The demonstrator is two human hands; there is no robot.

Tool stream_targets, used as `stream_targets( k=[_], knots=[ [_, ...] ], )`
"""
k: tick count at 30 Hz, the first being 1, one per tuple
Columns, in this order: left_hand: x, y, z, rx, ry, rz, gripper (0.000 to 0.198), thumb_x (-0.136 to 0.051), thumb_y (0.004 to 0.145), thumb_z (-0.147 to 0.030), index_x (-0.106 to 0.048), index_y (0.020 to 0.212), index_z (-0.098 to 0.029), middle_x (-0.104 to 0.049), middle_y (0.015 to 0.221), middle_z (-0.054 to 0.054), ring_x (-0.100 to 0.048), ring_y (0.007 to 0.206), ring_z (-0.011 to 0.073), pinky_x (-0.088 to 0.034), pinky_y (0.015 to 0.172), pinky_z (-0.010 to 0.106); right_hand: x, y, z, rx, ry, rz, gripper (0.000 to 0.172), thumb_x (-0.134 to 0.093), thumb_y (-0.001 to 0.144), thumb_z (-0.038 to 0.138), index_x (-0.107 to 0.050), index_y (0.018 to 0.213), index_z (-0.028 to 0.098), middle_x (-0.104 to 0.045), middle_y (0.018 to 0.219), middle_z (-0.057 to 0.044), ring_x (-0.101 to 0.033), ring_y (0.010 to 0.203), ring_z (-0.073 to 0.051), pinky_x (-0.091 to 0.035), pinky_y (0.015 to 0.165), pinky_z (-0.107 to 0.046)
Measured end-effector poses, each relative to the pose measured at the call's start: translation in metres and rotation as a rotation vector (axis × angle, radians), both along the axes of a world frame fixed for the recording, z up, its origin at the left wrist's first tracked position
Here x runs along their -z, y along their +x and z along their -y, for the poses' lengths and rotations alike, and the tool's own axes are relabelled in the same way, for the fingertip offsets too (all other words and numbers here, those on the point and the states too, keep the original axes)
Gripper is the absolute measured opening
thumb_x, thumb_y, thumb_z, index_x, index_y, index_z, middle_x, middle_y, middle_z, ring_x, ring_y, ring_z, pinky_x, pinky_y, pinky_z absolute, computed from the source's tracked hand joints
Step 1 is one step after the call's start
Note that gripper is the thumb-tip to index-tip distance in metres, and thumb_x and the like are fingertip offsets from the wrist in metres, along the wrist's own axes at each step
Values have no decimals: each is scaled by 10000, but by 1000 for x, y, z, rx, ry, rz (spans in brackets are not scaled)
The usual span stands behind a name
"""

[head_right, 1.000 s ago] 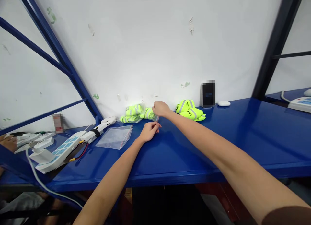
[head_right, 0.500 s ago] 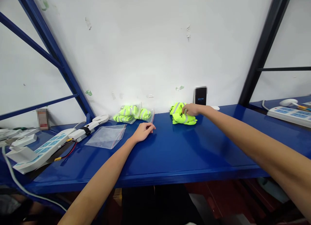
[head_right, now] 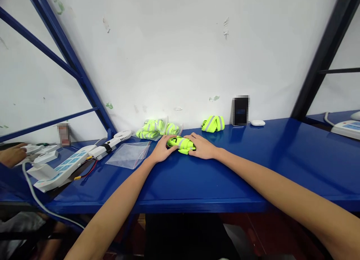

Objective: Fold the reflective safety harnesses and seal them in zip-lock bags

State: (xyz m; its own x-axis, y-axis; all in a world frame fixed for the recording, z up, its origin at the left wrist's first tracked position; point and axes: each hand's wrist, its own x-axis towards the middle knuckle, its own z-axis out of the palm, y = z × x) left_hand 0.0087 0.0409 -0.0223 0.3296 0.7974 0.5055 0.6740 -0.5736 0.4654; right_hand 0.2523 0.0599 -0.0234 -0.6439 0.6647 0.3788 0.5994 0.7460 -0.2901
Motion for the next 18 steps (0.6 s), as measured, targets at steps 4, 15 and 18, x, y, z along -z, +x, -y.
stream_targets(
  k=[4, 15, 18],
  knots=[
    [-2, 1, 0, -30, -17, 109, 509, -487, 913, -481, -472, 1348, -217, -610, 1140, 90, -592, 978, 219, -473, 861, 346, 1, 4, 5, 9, -90, -174, 682, -505, 896, 389, -248, 1505, 224, -448, 1452, -130, -454, 1307, -322, -385, 1050, -471],
    [-7, 2, 7, 6, -110, 165, 570, -553, 868, -472, -450, 1366, -215, -598, 1235, 79, -592, 1015, 227, -460, 880, 333, -13, -2, 16, -75, -564, -527, 573, -249, 971, 573, -483, 1369, 234, -600, 1321, -74, -584, 1155, -267, -498, 934, -398],
    [-7, 5, 5, -10, -114, 207, 544, -519, 891, -493, -457, 1356, -218, -612, 1198, 69, -592, 1011, 217, -451, 899, 332, -14, -3, 13, -12, -688, -639, 680, -91, 969, 576, -506, 1348, 192, -683, 1144, -105, -649, 998, -272, -537, 801, -387]
  ],
)
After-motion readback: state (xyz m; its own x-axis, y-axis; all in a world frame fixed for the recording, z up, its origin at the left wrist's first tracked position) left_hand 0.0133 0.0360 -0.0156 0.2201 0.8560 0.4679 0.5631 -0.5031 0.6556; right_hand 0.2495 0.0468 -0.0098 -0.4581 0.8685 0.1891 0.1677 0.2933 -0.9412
